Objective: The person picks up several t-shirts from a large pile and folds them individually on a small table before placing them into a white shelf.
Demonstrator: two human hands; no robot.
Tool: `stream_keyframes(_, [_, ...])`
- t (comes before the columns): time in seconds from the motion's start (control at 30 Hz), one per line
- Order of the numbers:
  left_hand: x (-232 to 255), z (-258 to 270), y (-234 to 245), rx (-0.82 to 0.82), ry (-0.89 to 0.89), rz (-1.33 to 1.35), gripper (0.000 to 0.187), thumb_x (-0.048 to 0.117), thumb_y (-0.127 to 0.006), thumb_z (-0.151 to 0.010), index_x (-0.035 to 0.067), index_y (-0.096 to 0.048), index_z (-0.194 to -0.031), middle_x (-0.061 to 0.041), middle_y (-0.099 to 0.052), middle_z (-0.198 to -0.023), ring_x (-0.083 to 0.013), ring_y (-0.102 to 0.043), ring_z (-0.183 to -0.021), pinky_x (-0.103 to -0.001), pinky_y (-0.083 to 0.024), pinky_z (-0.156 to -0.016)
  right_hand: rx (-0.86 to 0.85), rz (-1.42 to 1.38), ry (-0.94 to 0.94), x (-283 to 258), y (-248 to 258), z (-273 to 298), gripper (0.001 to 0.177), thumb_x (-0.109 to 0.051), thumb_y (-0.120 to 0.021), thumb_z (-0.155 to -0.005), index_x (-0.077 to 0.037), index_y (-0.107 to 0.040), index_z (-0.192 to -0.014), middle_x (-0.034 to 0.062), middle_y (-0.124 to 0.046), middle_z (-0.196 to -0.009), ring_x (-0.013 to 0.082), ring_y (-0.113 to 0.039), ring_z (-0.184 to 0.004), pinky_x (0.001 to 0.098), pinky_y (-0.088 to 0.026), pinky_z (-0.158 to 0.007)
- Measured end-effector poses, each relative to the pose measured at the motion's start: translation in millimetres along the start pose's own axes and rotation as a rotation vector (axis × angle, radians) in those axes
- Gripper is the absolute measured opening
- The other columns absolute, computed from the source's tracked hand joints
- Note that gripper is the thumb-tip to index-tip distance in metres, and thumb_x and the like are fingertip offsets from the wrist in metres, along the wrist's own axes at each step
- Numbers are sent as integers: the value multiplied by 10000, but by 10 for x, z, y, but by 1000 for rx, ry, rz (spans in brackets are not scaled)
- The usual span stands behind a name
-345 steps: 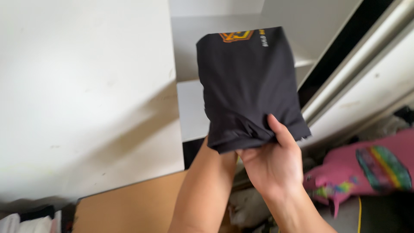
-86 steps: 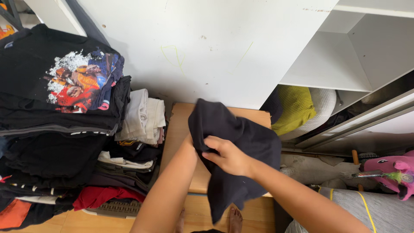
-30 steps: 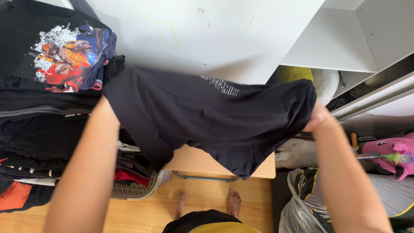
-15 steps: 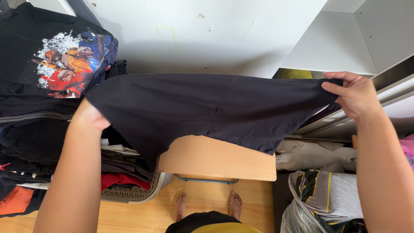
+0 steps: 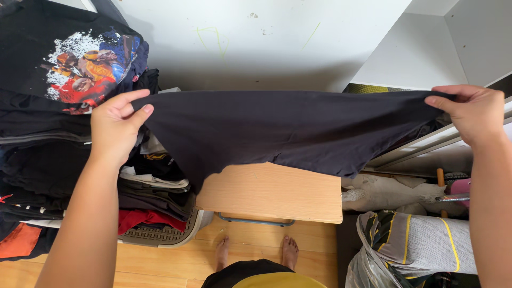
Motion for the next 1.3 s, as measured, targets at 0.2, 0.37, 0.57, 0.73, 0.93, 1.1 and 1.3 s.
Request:
stream_keyframes(0.2, [321,208,48,220,-201,-440,241,47,-824,-950,-5,-763,-1177,-78,-766,-906,-37,-642,-752,-211,-509,-689,68,187,33,32,137,22,200,-123,-893,-969,15,-783,-1063,43,-630,-785,72,-468,-680,225,-375,-623])
stream_keyframes(0.37, [375,255,129,258,-266,-580,249,47,-878,-934,-5,-779,-1156,-122,-752,-878,-84,-650,-722,-239,-509,-684,-14,-225,-22,125,117,6,136,-25,-780,-974,6,-738,-1099,34,-726,-1000,54,-666,-873,187,-562,-776])
stream_keyframes(0.57, [454,244,277,233,-203,-636,289,59,-821,-949,43,-766,-1232,-152,-769,-1003,-88,-698,-769,-236,-533,-711,-166,-533,-169,428,196,-103,184,2,-749,-965,-24,-730,-1146,81,-715,-1027,112,-658,-829,212,-537,-719])
stream_keyframes(0.73, [476,237,319,265,-169,-643,299,66,-788,-973,56,-756,-1271,-171,-770,-998,-97,-694,-778,-246,-531,-729,-247,-322,67,183,257,-43,266,21,-790,-830,17,-717,-1086,92,-738,-1059,124,-702,-937,234,-608,-870])
stream_keyframes(0.93, [495,240,245,290,-163,-602,254,81,-796,-972,50,-760,-1222,-141,-763,-964,-88,-692,-755,-235,-533,-710,6,55,56,69,310,47,131,-26,-824,-1009,20,-770,-1120,120,-723,-976,167,-630,-862,299,-518,-846])
stream_keyframes(1.1, [693,298,270,330,-201,-605,202,89,-832,-957,42,-793,-1150,-119,-766,-916,-92,-681,-724,-233,-516,-677,31,-515,111,131,340,-28,83,29,-712,-1036,-48,-681,-1039,58,-672,-1144,153,-679,-1025,328,-570,-971])
stream_keyframes(1.3, [821,336,346,302,-212,-588,242,69,-860,-909,49,-797,-1142,-80,-757,-908,-81,-678,-741,-229,-515,-688,99,-893,-3,229,373,31,137,69,-676,-1084,-58,-681,-1034,98,-730,-1069,207,-738,-1038,418,-630,-966])
Point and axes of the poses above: each hand's wrist, its own z-axis away from the middle knuckle, its own y-axis out of the back of the hand, x = y × z, the point moved 6 cm from there along -z, towards the middle knuckle
